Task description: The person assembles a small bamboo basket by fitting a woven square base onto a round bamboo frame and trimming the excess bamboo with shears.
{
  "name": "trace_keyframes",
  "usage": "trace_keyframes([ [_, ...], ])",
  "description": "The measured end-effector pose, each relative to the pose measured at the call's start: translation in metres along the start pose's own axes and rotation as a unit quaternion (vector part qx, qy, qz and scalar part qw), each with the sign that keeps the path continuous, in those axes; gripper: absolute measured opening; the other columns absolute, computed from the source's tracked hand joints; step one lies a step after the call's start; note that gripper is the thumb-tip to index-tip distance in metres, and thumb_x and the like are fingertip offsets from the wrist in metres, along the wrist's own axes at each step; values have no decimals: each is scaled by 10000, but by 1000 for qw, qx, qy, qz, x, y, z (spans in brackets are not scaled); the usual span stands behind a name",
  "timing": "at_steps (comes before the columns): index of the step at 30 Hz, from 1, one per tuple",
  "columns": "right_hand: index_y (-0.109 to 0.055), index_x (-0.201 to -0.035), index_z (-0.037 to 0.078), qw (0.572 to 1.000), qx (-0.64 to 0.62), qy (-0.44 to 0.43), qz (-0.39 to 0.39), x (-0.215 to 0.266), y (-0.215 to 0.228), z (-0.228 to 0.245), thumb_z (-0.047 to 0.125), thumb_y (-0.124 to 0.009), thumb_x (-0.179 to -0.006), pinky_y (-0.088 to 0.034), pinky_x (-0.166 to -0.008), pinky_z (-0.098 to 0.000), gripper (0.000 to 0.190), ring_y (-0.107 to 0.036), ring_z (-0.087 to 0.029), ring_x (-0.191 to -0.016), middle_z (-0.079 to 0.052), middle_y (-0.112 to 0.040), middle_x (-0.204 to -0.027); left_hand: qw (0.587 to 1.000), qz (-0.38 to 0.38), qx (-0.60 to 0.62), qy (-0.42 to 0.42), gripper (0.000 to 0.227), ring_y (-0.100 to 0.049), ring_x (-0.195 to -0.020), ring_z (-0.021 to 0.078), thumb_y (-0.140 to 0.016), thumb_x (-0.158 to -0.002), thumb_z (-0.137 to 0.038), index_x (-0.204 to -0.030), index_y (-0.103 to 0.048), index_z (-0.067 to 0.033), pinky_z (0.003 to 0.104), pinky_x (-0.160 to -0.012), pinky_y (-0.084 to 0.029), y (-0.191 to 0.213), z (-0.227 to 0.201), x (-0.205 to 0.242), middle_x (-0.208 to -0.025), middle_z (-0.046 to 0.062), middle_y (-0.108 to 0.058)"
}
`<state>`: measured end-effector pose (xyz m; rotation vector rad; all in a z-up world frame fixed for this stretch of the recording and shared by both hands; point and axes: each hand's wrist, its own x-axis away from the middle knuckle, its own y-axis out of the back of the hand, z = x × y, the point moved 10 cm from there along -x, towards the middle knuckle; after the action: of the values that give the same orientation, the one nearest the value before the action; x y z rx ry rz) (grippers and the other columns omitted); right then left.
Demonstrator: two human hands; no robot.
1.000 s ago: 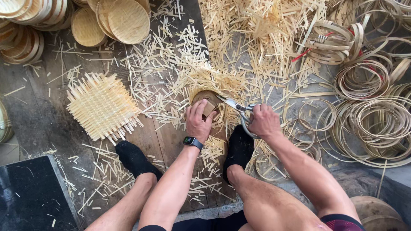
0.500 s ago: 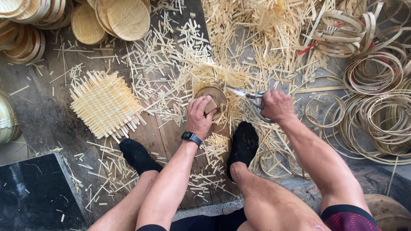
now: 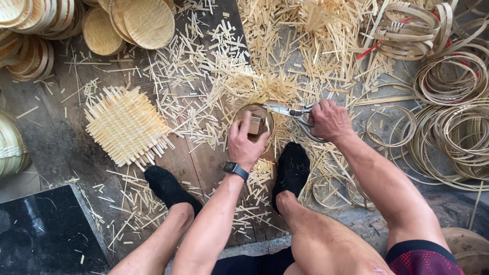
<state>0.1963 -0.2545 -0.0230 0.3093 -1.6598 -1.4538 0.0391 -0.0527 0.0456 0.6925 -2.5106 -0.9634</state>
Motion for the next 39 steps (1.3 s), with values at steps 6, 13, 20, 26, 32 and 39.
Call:
trace_keyframes([
  [6, -657, -896, -32, 992, 13, 46, -118, -4, 39, 26, 459, -654, -793, -552, -677, -400, 502, -623, -272, -746, -183, -637, -812, 995, -66, -2, -70, 672, -619, -1153, 376, -853, -760, -87, -1350, -536, -27, 460, -1002, -521, -4, -9, 5, -1250, 184, -651],
  [13, -634, -1069, 15, 997, 43, 8, 60, -2, -6, -1, 312, -557, -981, -559, -794, -399, 319, -660, -261, -940, -168, -654, -1022, 995, -16, 13, -95, 652, -613, -1203, 352, -824, -748, -28, -1347, -569, -71, 428, -1059, -502, -3, -2, 1, -1271, 161, -633],
  [20, -647, -958, -8, 996, 18, 49, -66, -10, 23, 22, 474, -691, -730, -575, -745, -389, 535, -661, -272, -836, -170, -650, -884, 987, 71, -17, -142, 699, -599, -1272, 308, -704, -767, 90, -1410, -585, -157, 391, -1150, -493, -19, -3, 1, -1309, 124, -636],
  [26, -647, -1073, -17, 998, 48, 26, 29, -7, 2, -5, 407, -663, -880, -580, -742, -374, 466, -653, -250, -872, -168, -656, -980, 994, 15, -67, -86, 705, -587, -1114, 383, -804, -783, -75, -1423, -584, -272, 430, -973, -518, -7, -10, 5, -1199, 198, -565],
  [32, -634, -1011, -34, 999, 10, 34, 10, -12, 32, 26, 456, -721, -792, -547, -745, -380, 544, -610, -259, -820, -175, -636, -913, 990, 18, -74, -122, 688, -579, -1165, 384, -767, -830, -53, -1462, -558, -226, 459, -1041, -500, -15, -24, 9, -1243, 173, -588],
  [39, -633, -1113, 5, 995, 39, 2, 93, -8, -18, -9, 255, -565, -1047, -569, -770, -379, 267, -646, -233, -885, -144, -655, -1005, 994, 17, -44, -94, 708, -566, -1228, 387, -758, -805, -35, -1432, -430, -31, 461, -1094, -458, -11, -19, 8, -1318, 199, -601],
])
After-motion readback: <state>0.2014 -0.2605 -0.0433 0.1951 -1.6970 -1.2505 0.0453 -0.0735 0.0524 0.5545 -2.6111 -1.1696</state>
